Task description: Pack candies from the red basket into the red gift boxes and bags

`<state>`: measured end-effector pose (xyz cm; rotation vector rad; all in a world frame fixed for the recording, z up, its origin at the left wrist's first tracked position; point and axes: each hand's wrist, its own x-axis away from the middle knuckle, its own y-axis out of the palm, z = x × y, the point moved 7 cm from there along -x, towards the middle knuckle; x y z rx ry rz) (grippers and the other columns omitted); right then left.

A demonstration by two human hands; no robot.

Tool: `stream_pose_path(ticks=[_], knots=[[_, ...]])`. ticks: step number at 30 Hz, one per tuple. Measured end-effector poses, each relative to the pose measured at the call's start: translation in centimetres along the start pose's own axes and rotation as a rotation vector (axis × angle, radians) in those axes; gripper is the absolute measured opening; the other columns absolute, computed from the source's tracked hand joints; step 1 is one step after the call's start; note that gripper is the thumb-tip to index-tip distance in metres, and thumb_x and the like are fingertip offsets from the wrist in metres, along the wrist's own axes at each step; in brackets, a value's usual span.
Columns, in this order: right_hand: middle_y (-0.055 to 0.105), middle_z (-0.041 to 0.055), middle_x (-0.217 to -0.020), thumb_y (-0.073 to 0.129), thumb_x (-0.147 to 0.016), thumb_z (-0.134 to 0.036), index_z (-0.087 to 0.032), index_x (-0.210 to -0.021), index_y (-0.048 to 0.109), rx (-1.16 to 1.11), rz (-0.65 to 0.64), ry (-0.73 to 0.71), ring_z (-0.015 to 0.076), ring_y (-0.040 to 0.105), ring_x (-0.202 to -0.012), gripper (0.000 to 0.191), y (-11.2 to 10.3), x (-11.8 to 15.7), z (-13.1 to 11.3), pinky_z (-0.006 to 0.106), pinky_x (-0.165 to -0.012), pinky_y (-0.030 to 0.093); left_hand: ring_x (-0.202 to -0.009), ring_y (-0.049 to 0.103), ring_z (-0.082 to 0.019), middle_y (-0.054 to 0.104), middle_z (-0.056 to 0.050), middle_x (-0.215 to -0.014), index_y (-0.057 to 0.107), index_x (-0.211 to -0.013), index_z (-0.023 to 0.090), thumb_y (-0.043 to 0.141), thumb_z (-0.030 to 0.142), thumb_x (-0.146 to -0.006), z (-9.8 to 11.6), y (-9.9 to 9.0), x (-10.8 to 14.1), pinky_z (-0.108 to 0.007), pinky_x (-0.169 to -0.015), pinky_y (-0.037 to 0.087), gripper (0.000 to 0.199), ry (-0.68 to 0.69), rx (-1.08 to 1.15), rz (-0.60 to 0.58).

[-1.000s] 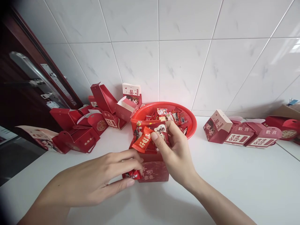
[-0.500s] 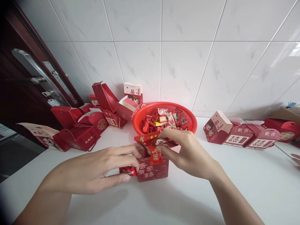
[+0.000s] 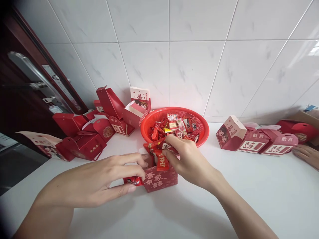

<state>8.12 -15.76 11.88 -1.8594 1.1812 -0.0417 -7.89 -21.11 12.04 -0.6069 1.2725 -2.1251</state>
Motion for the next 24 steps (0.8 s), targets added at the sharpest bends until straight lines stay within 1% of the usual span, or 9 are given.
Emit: stream_pose_path(ticks=[4, 7, 12, 15, 16, 18, 20, 22, 24], knots=[[0.044, -0.0052, -0.064, 0.046, -0.096, -0.018, -0.024, -0.078, 0.037, 0.098, -0.033, 0.024, 0.0112, 0.034, -0.054, 0.021, -0.8, 0.2, 0.0, 0.023, -0.048, 0.028, -0.087, 0.063, -0.017, 0.065, -0.001, -0.099, 0.066, -0.098, 0.022, 0.056, 0.017, -0.097, 0.4, -0.2, -0.3, -0.023, -0.074, 0.044, 0.012, 0.014, -0.017, 0.042], [0.044, -0.0059, -0.061, 0.045, -0.094, -0.016, -0.024, -0.077, 0.033, 0.172, -0.046, 0.043, 0.0119, 0.032, -0.052, 0.023, -0.8, 0.6, -0.4, 0.024, -0.048, 0.026, -0.083, 0.062, -0.016, 0.064, 0.0, -0.097, 0.064, -0.097, 0.022, 0.053, 0.018, -0.099, 0.4, -0.2, -0.8, -0.023, -0.073, 0.044, 0.012, 0.004, -0.026, 0.081], [0.041, -0.0074, -0.057, 0.042, -0.094, -0.012, -0.025, -0.077, 0.03, 0.225, -0.057, 0.073, 0.0117, 0.03, -0.048, 0.025, -0.5, 1.1, -0.9, 0.026, -0.045, 0.023, -0.082, 0.063, -0.016, 0.063, -0.002, -0.101, 0.06, -0.101, 0.021, 0.045, 0.023, -0.104, 0.0, 0.0, -1.9, -0.026, -0.072, 0.046, 0.016, -0.087, -0.055, 0.2], [0.044, -0.0073, -0.058, 0.041, -0.096, -0.011, -0.025, -0.078, 0.031, 0.244, -0.053, 0.06, 0.0113, 0.031, -0.046, 0.024, -0.5, 1.3, -1.2, 0.026, -0.045, 0.023, -0.087, 0.063, -0.018, 0.066, -0.003, -0.102, 0.061, -0.102, 0.02, 0.043, 0.02, -0.104, 0.4, 0.1, -2.2, -0.03, -0.081, 0.048, 0.018, -0.091, -0.114, 0.28], [0.044, -0.0073, -0.059, 0.041, -0.096, -0.011, -0.025, -0.078, 0.032, 0.249, -0.056, 0.054, 0.0112, 0.031, -0.046, 0.024, -0.5, 1.4, -1.3, 0.026, -0.045, 0.023, -0.088, 0.064, -0.019, 0.067, -0.003, -0.099, 0.062, -0.101, 0.02, 0.043, 0.018, -0.103, 0.6, 0.2, -2.3, -0.033, -0.089, 0.048, 0.019, -0.074, -0.141, 0.282], [0.044, -0.0073, -0.06, 0.042, -0.097, -0.011, -0.025, -0.079, 0.033, 0.247, -0.062, 0.037, 0.0108, 0.032, -0.047, 0.024, -0.6, 1.6, -1.5, 0.026, -0.045, 0.024, -0.085, 0.064, -0.018, 0.068, -0.001, -0.091, 0.064, -0.098, 0.02, 0.044, 0.014, -0.102, 1.2, 0.6, -2.3, -0.04, -0.104, 0.042, 0.022, -0.029, -0.188, 0.248], [0.045, -0.0073, -0.061, 0.043, -0.097, -0.01, -0.024, -0.079, 0.035, 0.232, -0.067, 0.02, 0.0101, 0.033, -0.047, 0.024, -0.6, 1.7, -1.6, 0.025, -0.045, 0.025, -0.084, 0.064, -0.018, 0.068, 0.001, -0.086, 0.066, -0.096, 0.021, 0.046, 0.011, -0.101, 1.6, 1.0, -2.1, -0.045, -0.112, 0.035, 0.023, 0.011, -0.206, 0.196], [0.045, -0.0072, -0.061, 0.045, -0.097, -0.009, -0.024, -0.079, 0.036, 0.221, -0.073, 0.003, 0.0095, 0.033, -0.048, 0.024, -0.6, 1.9, -1.6, 0.024, -0.046, 0.025, -0.087, 0.065, -0.018, 0.068, 0.002, -0.087, 0.067, -0.096, 0.022, 0.049, 0.01, -0.099, 1.7, 1.2, -1.9, -0.044, -0.111, 0.035, 0.022, 0.022, -0.193, 0.166], [0.047, -0.0063, -0.064, 0.045, -0.096, -0.008, -0.023, -0.08, 0.039, 0.233, -0.101, -0.048, 0.0096, 0.035, -0.05, 0.024, -0.4, 1.9, -1.9, 0.024, -0.047, 0.026, -0.092, 0.065, -0.018, 0.07, 0.001, -0.092, 0.068, -0.096, 0.022, 0.051, 0.009, -0.098, 1.7, 1.2, -1.7, -0.039, -0.106, 0.039, 0.022, 0.017, -0.16, 0.165]])
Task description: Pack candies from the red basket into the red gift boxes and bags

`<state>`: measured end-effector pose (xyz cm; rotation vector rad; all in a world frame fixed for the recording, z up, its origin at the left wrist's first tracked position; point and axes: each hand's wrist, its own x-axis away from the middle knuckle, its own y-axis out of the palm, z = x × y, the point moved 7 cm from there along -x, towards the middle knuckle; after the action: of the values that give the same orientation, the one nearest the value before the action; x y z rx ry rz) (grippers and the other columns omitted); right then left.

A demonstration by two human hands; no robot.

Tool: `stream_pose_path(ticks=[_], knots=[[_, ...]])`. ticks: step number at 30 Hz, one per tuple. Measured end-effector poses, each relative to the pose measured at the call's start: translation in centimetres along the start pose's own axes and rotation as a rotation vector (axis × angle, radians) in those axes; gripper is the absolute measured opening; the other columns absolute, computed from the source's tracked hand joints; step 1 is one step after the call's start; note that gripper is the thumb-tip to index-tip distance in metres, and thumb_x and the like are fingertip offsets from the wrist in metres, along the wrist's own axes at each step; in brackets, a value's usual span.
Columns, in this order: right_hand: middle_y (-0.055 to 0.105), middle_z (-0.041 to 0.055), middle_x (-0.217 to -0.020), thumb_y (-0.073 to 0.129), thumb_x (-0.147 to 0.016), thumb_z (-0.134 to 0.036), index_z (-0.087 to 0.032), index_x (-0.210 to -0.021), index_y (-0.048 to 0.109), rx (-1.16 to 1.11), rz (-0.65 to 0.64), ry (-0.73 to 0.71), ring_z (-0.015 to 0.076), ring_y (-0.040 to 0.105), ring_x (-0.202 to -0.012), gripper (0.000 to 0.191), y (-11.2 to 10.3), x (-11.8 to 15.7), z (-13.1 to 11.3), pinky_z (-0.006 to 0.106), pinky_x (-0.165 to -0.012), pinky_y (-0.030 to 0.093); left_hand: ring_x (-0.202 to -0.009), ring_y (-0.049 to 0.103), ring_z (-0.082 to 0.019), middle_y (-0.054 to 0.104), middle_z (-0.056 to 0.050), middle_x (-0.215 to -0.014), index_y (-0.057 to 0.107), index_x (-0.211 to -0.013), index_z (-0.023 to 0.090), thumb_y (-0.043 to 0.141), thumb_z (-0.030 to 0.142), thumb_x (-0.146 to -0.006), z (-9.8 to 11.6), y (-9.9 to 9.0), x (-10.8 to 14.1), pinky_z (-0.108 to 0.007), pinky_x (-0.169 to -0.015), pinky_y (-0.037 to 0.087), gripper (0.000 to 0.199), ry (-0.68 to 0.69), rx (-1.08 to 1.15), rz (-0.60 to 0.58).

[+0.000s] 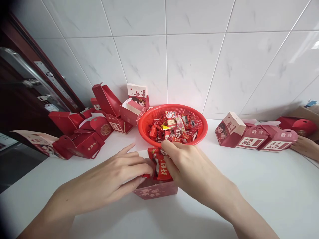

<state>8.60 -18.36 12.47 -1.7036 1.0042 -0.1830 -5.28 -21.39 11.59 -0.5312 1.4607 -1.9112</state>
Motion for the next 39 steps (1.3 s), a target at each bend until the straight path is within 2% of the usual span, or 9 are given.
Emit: stream_pose_path(ticks=[4, 7, 12, 15, 24, 30, 33, 35, 39], knots=[[0.053, -0.0016, -0.074, 0.044, -0.095, -0.003, -0.021, -0.082, 0.045, 0.028, -0.1, -0.176, 0.0097, 0.04, -0.055, 0.022, 0.5, 0.0, -0.9, 0.025, -0.05, 0.028, -0.091, 0.065, -0.017, 0.069, 0.0, -0.102, 0.068, -0.093, 0.021, 0.051, 0.007, -0.097, -0.4, 0.1, 0.1, -0.028, -0.084, 0.046, 0.022, -0.045, 0.079, -0.009], [0.054, -0.0012, -0.075, 0.044, -0.094, -0.001, -0.02, -0.081, 0.045, -0.009, -0.188, -0.221, 0.009, 0.039, -0.054, 0.024, 0.6, 0.1, -0.9, 0.024, -0.049, 0.027, -0.085, 0.065, -0.015, 0.068, -0.001, -0.103, 0.068, -0.092, 0.021, 0.051, 0.008, -0.097, -0.8, 0.2, 0.2, -0.025, -0.072, 0.045, 0.022, -0.086, 0.121, -0.039], [0.058, -0.0019, -0.076, 0.047, -0.093, 0.002, -0.02, -0.083, 0.047, -0.046, -0.321, -0.204, 0.0096, 0.045, -0.059, 0.024, 0.7, 0.7, -0.7, 0.024, -0.053, 0.03, -0.086, 0.065, -0.016, 0.069, -0.001, -0.098, 0.071, -0.092, 0.021, 0.055, 0.008, -0.095, -0.9, -0.1, 0.5, -0.025, -0.074, 0.046, 0.021, -0.057, 0.071, -0.039], [0.061, -0.0013, -0.08, 0.05, -0.088, 0.006, -0.02, -0.083, 0.049, -0.003, -0.372, -0.178, 0.0101, 0.048, -0.062, 0.027, 1.4, 1.1, -0.7, 0.025, -0.055, 0.031, -0.091, 0.066, -0.017, 0.07, -0.002, -0.102, 0.073, -0.098, 0.022, 0.055, 0.009, -0.096, -0.7, -0.2, 0.4, -0.026, -0.079, 0.048, 0.023, -0.022, 0.046, -0.008], [0.062, -0.0002, -0.079, 0.054, -0.086, 0.006, -0.019, -0.079, 0.051, 0.163, -0.358, -0.133, 0.0109, 0.045, -0.059, 0.026, 2.7, 0.4, -1.4, 0.027, -0.053, 0.025, -0.088, 0.067, -0.016, 0.068, -0.005, -0.11, 0.074, -0.104, 0.023, 0.048, 0.016, -0.101, -0.9, -0.4, 0.1, -0.024, -0.076, 0.053, 0.027, -0.009, 0.042, 0.091], [0.061, -0.0006, -0.074, 0.053, -0.096, -0.004, -0.018, -0.074, 0.052, 0.045, -0.301, -0.163, 0.0095, 0.046, -0.057, 0.026, 2.1, 0.2, -1.6, 0.025, -0.054, 0.03, -0.083, 0.066, -0.015, 0.066, -0.004, -0.105, 0.072, -0.1, 0.023, 0.046, 0.015, -0.102, -0.8, -0.2, 0.2, -0.024, -0.074, 0.052, 0.028, -0.034, 0.009, 0.062], [0.064, 0.0006, -0.075, 0.052, -0.1, -0.014, -0.019, -0.079, 0.059, -0.061, -0.263, -0.192, 0.0105, 0.05, -0.058, 0.023, 1.4, 0.2, -1.9, 0.025, -0.055, 0.035, -0.082, 0.065, -0.015, 0.066, -0.004, -0.102, 0.071, -0.1, 0.022, 0.045, 0.013, -0.102, -0.4, -0.1, 0.4, -0.024, -0.072, 0.051, 0.027, -0.029, -0.021, 0.059], [0.065, 0.002, -0.076, 0.051, -0.102, -0.018, -0.019, -0.084, 0.063, -0.085, -0.245, -0.161, 0.0123, 0.055, -0.061, 0.022, 0.9, 0.3, -1.6, 0.025, -0.057, 0.038, -0.083, 0.064, -0.015, 0.065, -0.004, -0.101, 0.069, -0.099, 0.021, 0.045, 0.011, -0.101, 0.0, 0.1, 0.7, -0.024, -0.072, 0.051, 0.026, -0.018, -0.045, 0.053], [0.064, 0.0017, -0.072, 0.05, -0.103, -0.025, -0.021, -0.088, 0.062, -0.115, -0.308, -0.104, 0.0135, 0.055, -0.061, 0.02, 0.6, 1.0, -1.2, 0.025, -0.056, 0.039, -0.088, 0.064, -0.018, 0.065, -0.005, -0.1, 0.066, -0.098, 0.021, 0.045, 0.006, -0.098, 1.4, 0.6, 1.5, -0.026, -0.075, 0.052, 0.025, 0.022, -0.094, 0.034]])
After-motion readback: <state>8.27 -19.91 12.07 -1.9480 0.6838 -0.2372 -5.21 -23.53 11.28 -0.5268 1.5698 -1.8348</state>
